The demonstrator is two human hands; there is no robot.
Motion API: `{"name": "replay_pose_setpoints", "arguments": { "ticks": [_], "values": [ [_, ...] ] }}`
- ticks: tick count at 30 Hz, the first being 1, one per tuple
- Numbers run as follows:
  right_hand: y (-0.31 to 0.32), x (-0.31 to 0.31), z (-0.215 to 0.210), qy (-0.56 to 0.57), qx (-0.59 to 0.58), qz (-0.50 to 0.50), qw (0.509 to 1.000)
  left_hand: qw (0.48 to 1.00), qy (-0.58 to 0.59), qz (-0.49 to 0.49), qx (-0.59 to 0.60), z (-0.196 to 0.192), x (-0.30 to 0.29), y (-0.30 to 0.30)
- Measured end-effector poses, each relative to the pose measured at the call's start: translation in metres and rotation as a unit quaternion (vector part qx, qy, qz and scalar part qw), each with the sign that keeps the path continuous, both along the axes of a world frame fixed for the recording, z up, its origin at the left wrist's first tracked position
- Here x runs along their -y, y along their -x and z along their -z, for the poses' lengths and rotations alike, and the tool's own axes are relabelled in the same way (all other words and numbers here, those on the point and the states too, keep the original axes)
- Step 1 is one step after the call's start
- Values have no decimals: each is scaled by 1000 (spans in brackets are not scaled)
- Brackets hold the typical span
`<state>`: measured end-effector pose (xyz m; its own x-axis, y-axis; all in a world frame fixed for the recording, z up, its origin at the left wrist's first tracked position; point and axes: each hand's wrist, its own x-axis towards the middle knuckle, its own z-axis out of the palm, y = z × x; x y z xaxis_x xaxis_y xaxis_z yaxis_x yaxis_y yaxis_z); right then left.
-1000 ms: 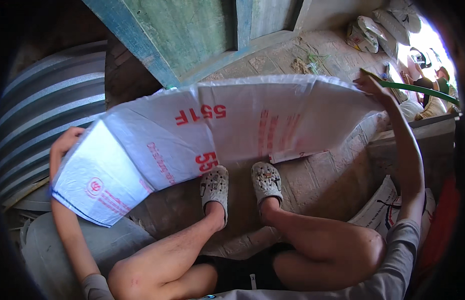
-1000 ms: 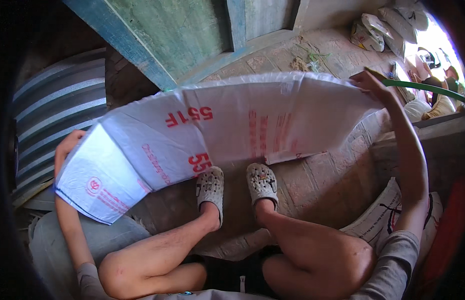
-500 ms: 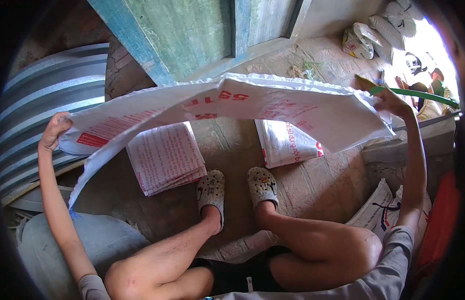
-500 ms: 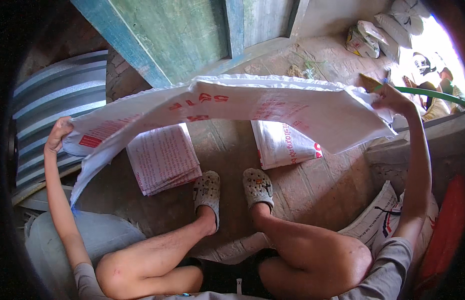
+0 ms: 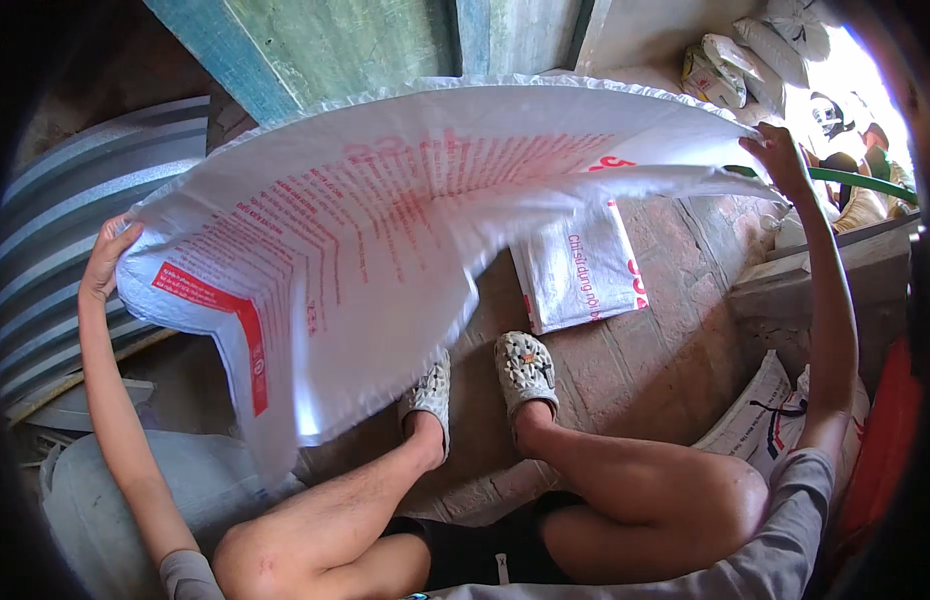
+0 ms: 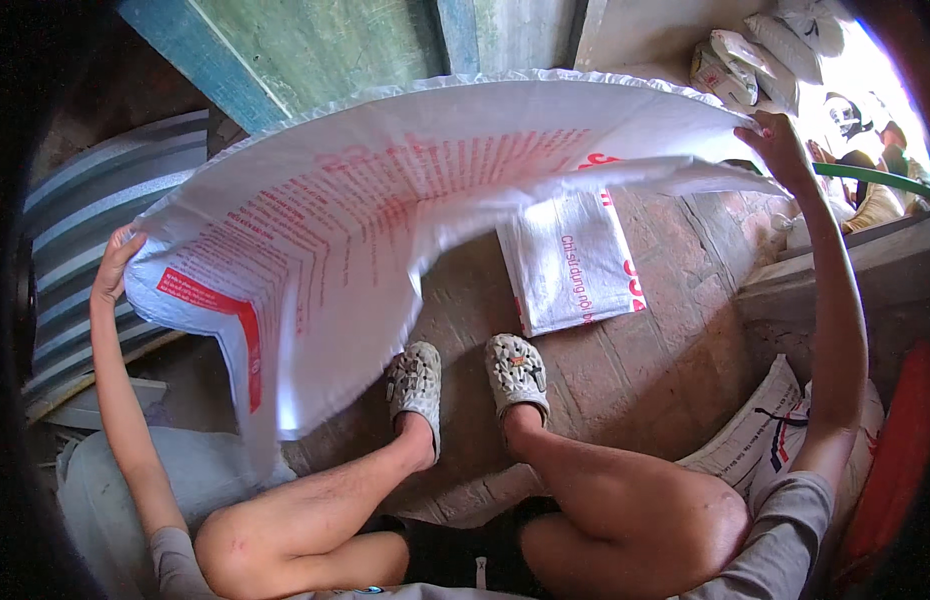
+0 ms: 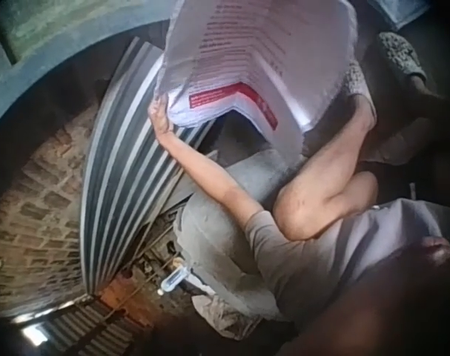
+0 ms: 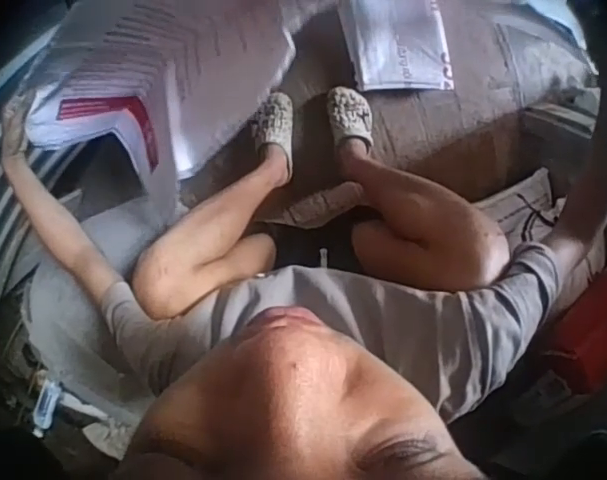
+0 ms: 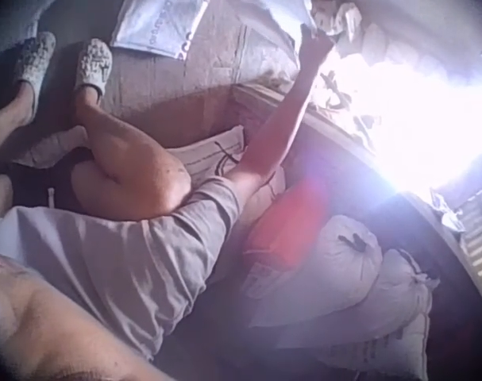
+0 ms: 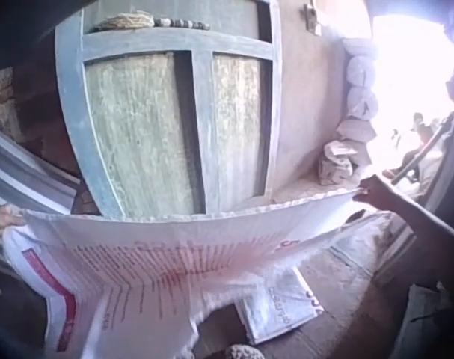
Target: Folding empty woven plastic bags for storage or reuse.
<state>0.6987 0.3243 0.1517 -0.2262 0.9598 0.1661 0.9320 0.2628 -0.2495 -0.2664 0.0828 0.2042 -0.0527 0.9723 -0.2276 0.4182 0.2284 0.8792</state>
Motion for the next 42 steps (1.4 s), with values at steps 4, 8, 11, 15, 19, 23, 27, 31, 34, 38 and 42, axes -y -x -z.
{"name": "replay_pose_setpoints", "arguments": {
  "ticks": [4, 8, 11, 15, 19, 23, 27, 31, 34, 38, 42],
  "values": [
    [17, 4, -7, -4, -26, -4, 1000, 999, -21, -20, 22, 5, 0, 0],
    [25, 5, 0, 0, -57, -16, 998, 998, -43, -36, 3, 8, -1, 1],
    [21, -1, 8, -61, -81, -42, 994, 998, -45, -38, 8, 15, 0, 3],
    [14, -16, 5, -13, -75, -30, 997, 999, -40, -32, 5, 11, -4, 7],
    [18, -15, 12, -8, -102, -56, 993, 999, -37, -32, -17, 9, -8, 6],
    [23, -12, 13, -2, -80, -69, 994, 998, -40, -38, -36, 18, -9, 2],
    [19, -14, 15, 4, -103, -75, 992, 997, -36, -42, -44, 22, -15, 0],
    [20, -20, 30, -5, -97, -76, 992, 996, -40, -41, -75, 19, -18, 3],
    [11, -35, 47, -4, -84, -29, 996, 992, -37, -35, -120, 26, -29, -2],
    [-1, -56, 58, 8, 15, 58, 998, 981, -55, -46, -179, 47, -52, -20],
    [106, -28, 54, 238, -411, 46, 879, 881, -108, -99, -450, 35, -40, 1]
  ]
}}
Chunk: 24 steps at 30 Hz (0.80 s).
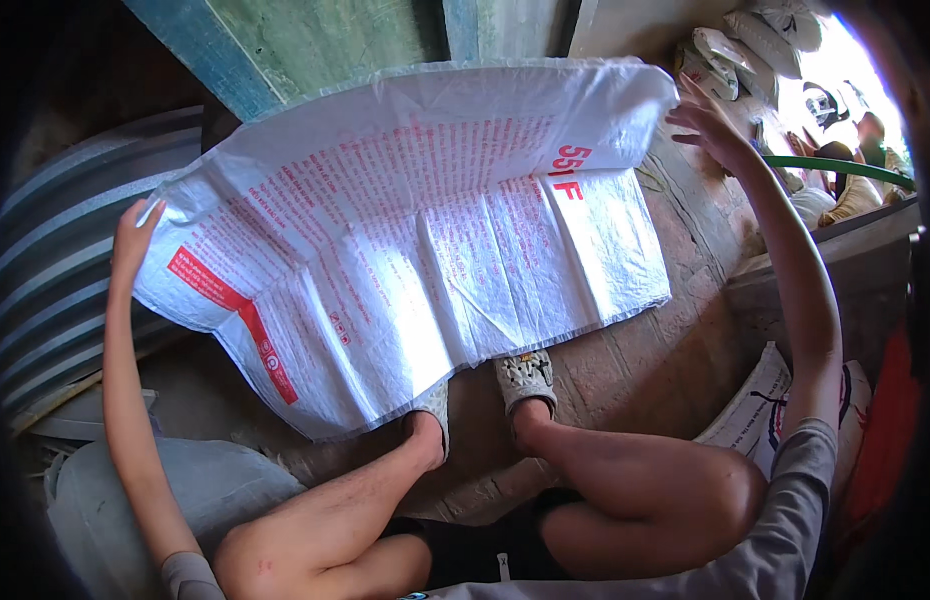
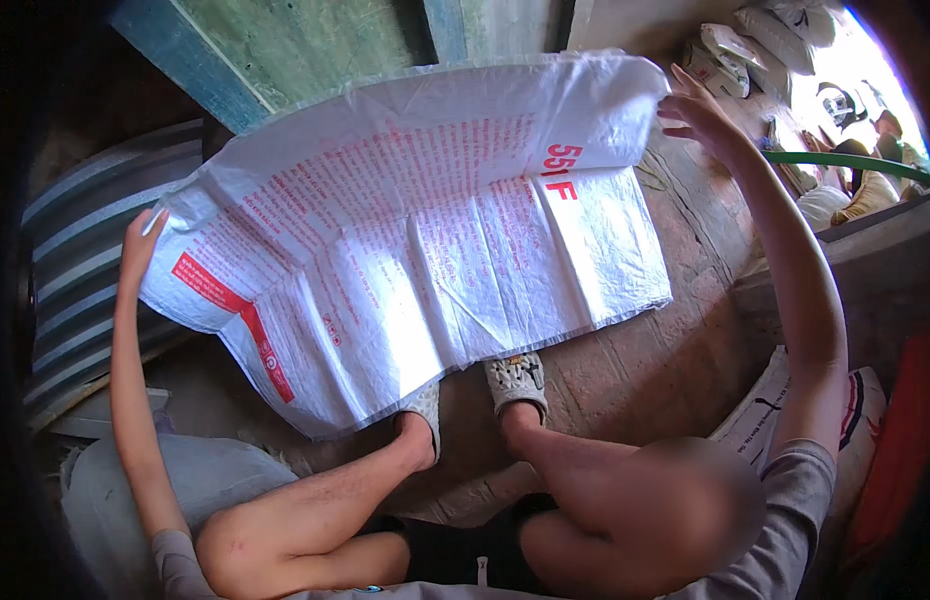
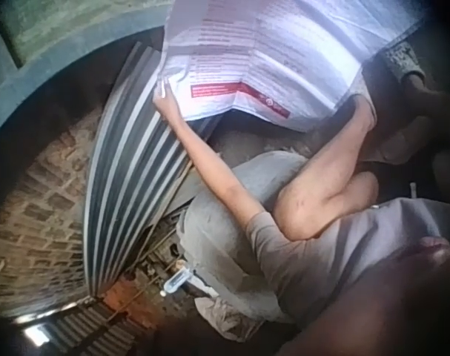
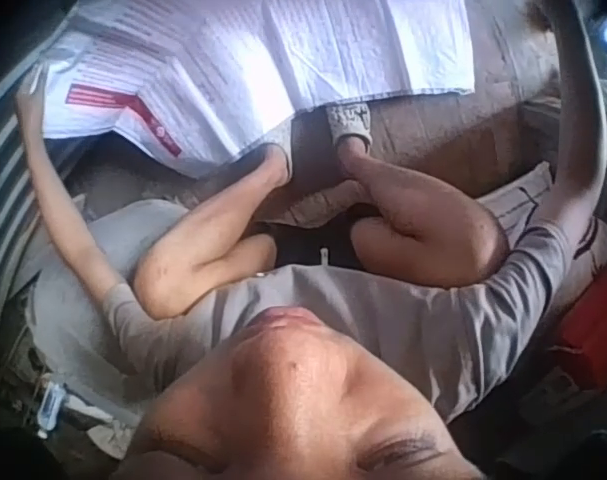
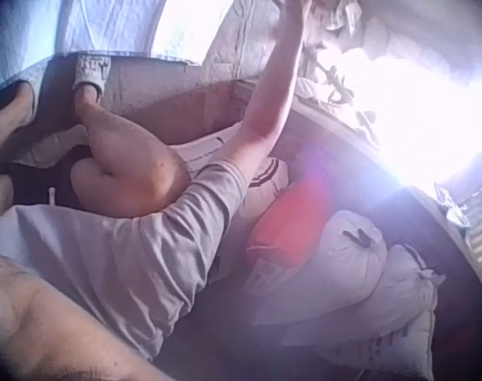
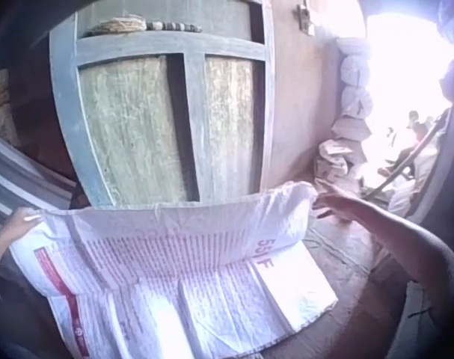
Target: Folding empty woven plastic bags for storage or reuse.
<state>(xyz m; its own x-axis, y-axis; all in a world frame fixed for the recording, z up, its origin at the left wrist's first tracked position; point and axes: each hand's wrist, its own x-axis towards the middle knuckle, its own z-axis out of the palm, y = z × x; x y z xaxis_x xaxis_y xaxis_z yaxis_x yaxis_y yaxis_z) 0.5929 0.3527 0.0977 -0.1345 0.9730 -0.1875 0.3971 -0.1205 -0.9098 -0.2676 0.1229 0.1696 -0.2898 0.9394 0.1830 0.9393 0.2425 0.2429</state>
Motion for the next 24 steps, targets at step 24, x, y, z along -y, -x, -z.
{"name": "replay_pose_setpoints", "arguments": {
  "ticks": [24],
  "values": [
    [13, 164, 174, 37, 614, -398, 681, 844, 175, 505, -48, 187, 178, -270]
  ]
}}
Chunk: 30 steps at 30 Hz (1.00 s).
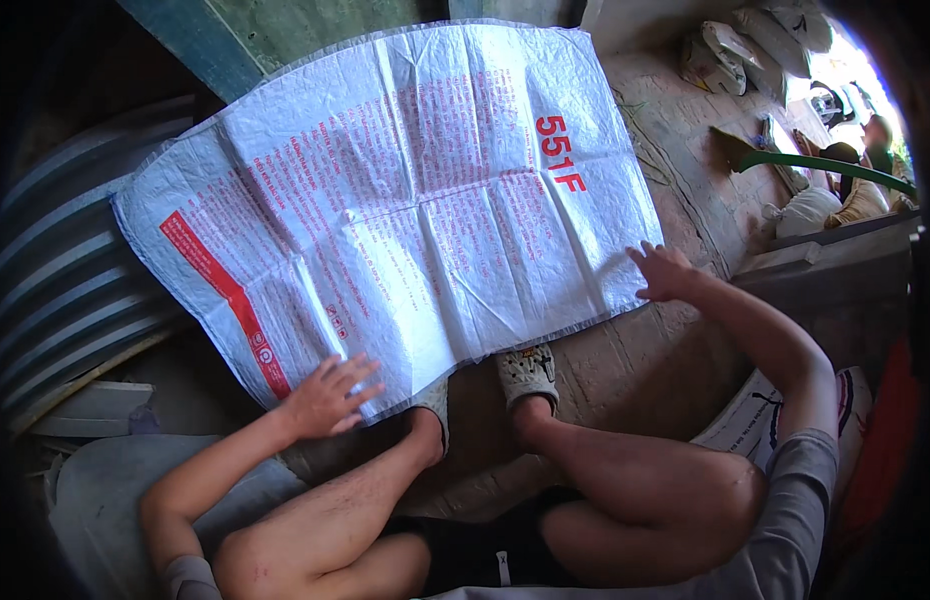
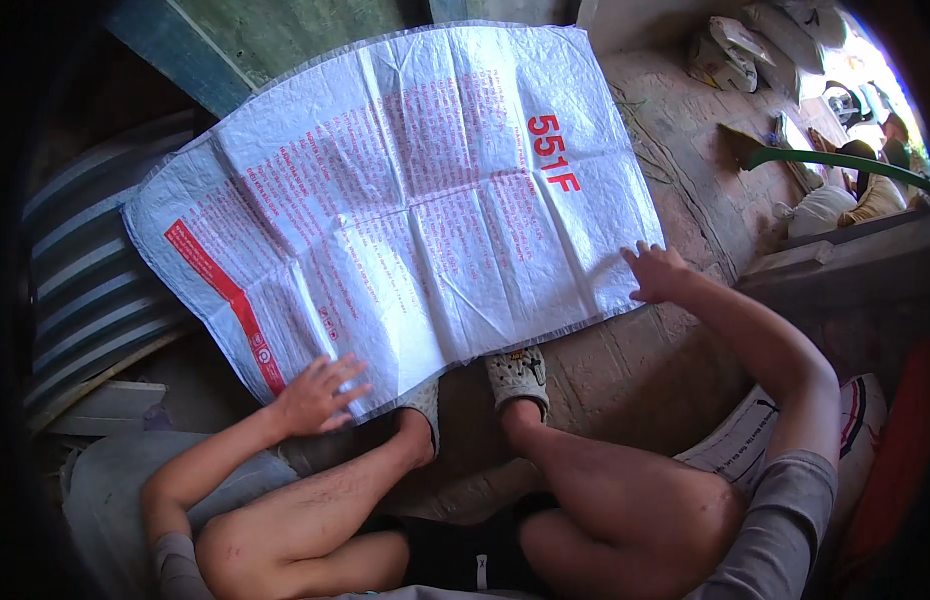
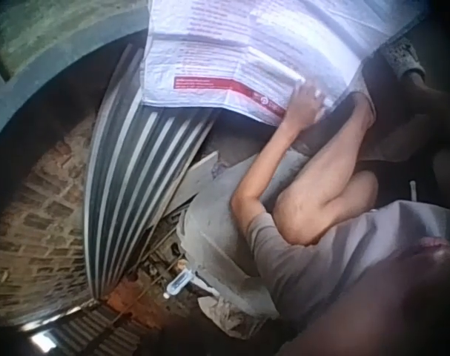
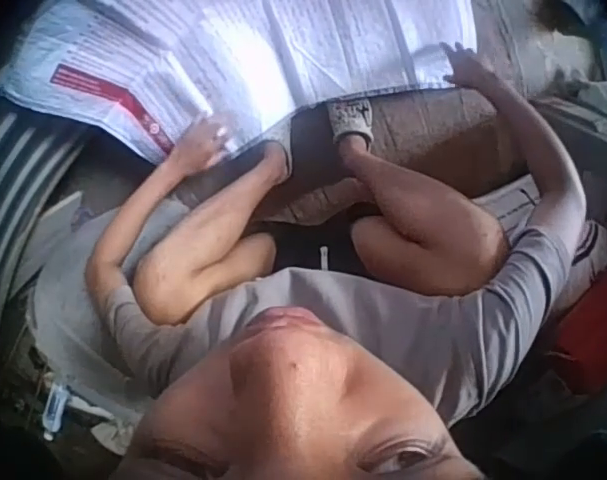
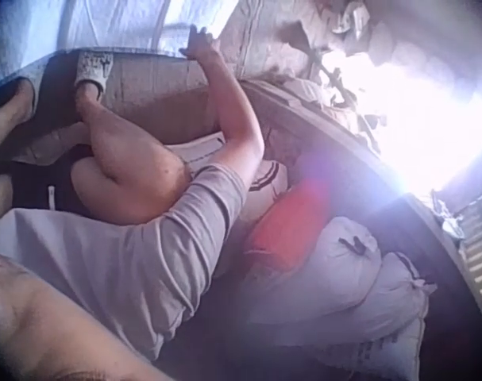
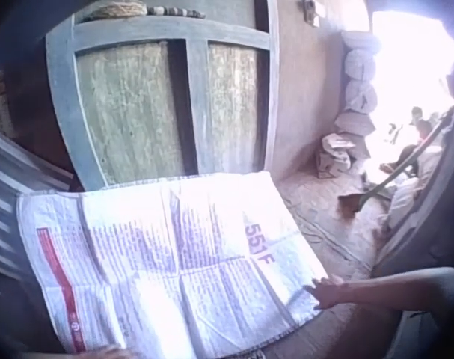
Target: Folding empty woven plastic bags for storage or reuse.
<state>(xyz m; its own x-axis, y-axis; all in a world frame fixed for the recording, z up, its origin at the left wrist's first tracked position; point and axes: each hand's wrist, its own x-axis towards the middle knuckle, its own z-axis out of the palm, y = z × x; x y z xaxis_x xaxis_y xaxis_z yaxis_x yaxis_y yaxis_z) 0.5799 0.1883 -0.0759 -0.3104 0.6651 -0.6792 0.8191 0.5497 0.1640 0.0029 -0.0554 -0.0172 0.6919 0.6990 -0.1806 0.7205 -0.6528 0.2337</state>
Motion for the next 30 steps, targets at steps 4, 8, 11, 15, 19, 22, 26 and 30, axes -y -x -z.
{"name": "replay_pose_setpoints", "arguments": {
  "ticks": [4, 8, 11, 15, 19, 22, 26, 30],
  "values": [
    [13, 43, -5, -43, 3, 54, 998, 1000, 12, -3, -20, 9, 30, -3],
    [4, 56, 16, -100, 0, 41, 994, 997, 24, -55, -53, 11, 22, -10],
    [-6, 50, 46, -192, -28, -32, 980, 751, 541, -322, 198, -23, -15, -39],
    [11, 35, 17, -117, -51, -22, 992, 989, 28, -123, -74, -10, 10, -64],
    [-15, 26, 18, -78, -113, -13, 990, 979, 32, -203, -4, 1, 7, -54],
    [-27, 25, 20, -59, -165, -68, 982, 975, 14, -223, 3, 6, 20, -31],
    [-38, 35, 22, -57, -64, -113, 990, 972, -17, -234, -10, 23, 37, -4],
    [-49, 39, 38, -202, -68, -203, 956, 966, -47, -255, -15, 38, 50, 21]
  ]
}}
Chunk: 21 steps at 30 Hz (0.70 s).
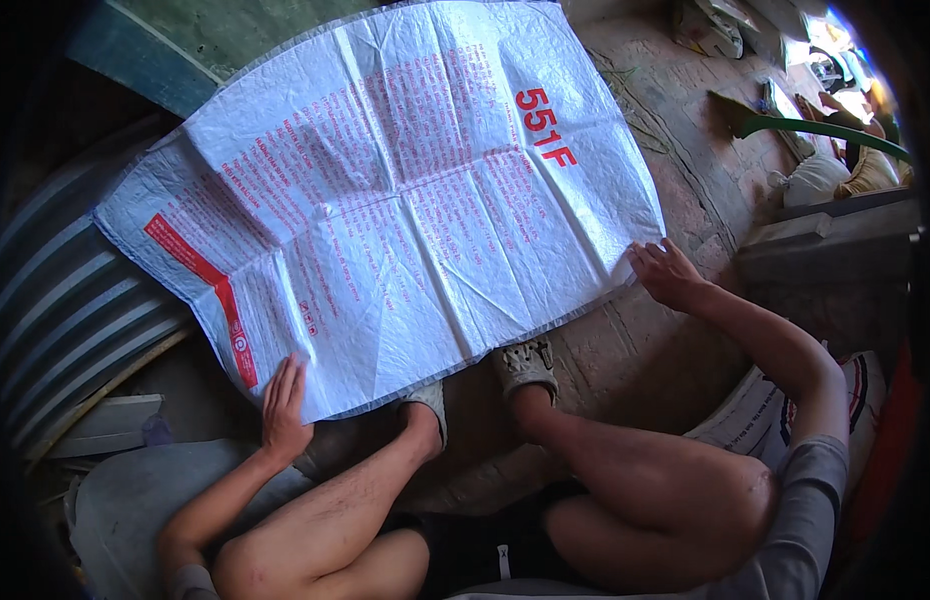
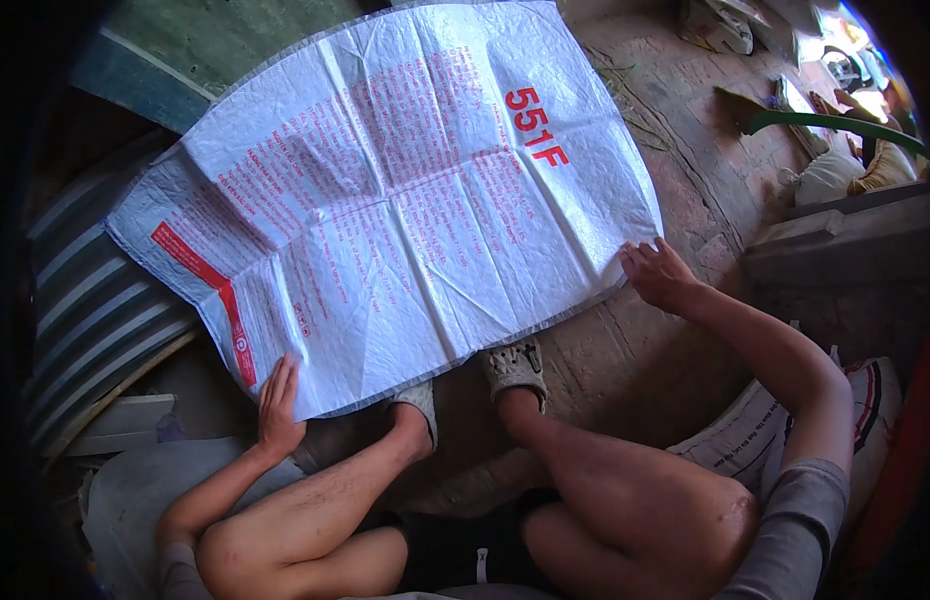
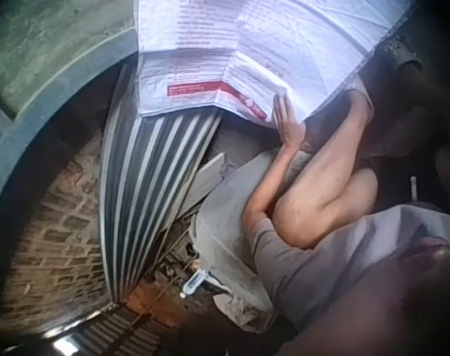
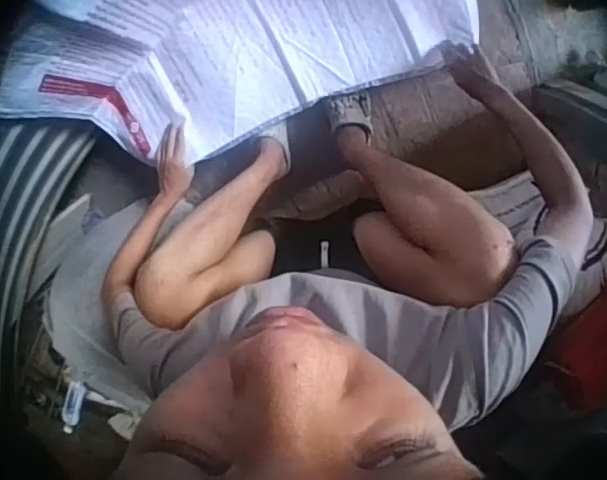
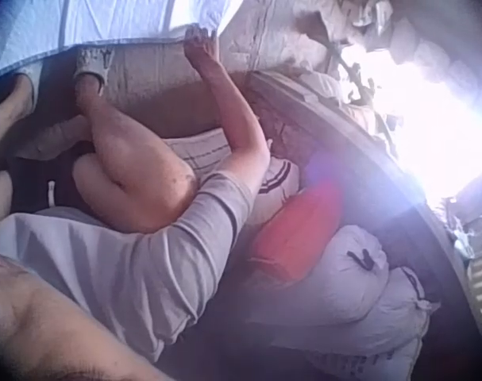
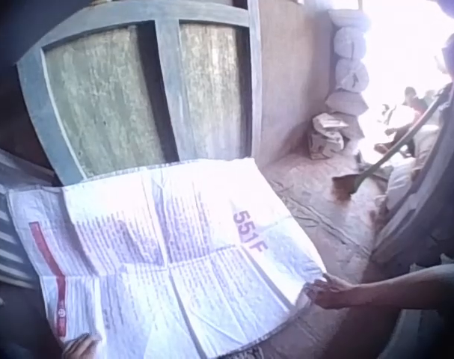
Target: Folding empty woven plastic bags for storage or reuse.
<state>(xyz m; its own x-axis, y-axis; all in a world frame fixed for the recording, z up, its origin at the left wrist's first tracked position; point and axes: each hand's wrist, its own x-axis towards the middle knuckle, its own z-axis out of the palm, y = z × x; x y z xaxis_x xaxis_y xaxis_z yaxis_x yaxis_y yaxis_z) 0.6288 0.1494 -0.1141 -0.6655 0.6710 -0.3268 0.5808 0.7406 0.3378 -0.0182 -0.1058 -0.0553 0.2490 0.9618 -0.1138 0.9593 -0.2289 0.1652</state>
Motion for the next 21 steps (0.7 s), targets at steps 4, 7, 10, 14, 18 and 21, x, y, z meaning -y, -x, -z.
{"name": "replay_pose_setpoints", "arguments": {
  "ticks": [4, 7, 10, 14, 18, 21],
  "values": [
    [12, -2, -12, 37, 89, 8, 995, 999, -30, -26, -17, 3, 18, 37],
    [6, -3, -6, -20, 44, -61, 997, 998, -33, -41, -22, 10, 29, 76],
    [-20, -10, -5, -69, -30, -12, 997, 997, 44, -61, 14, 16, 25, 101],
    [-39, -29, -26, -92, 2, 31, 995, 983, 146, -93, 54, 21, 12, 133],
    [-49, -48, -47, -17, -64, 49, 997, 957, 243, -125, 95, 25, -8, 160],
    [-46, -60, -49, 73, -142, 12, 987, 930, 313, -148, 123, 25, -30, 179]
  ]
}}
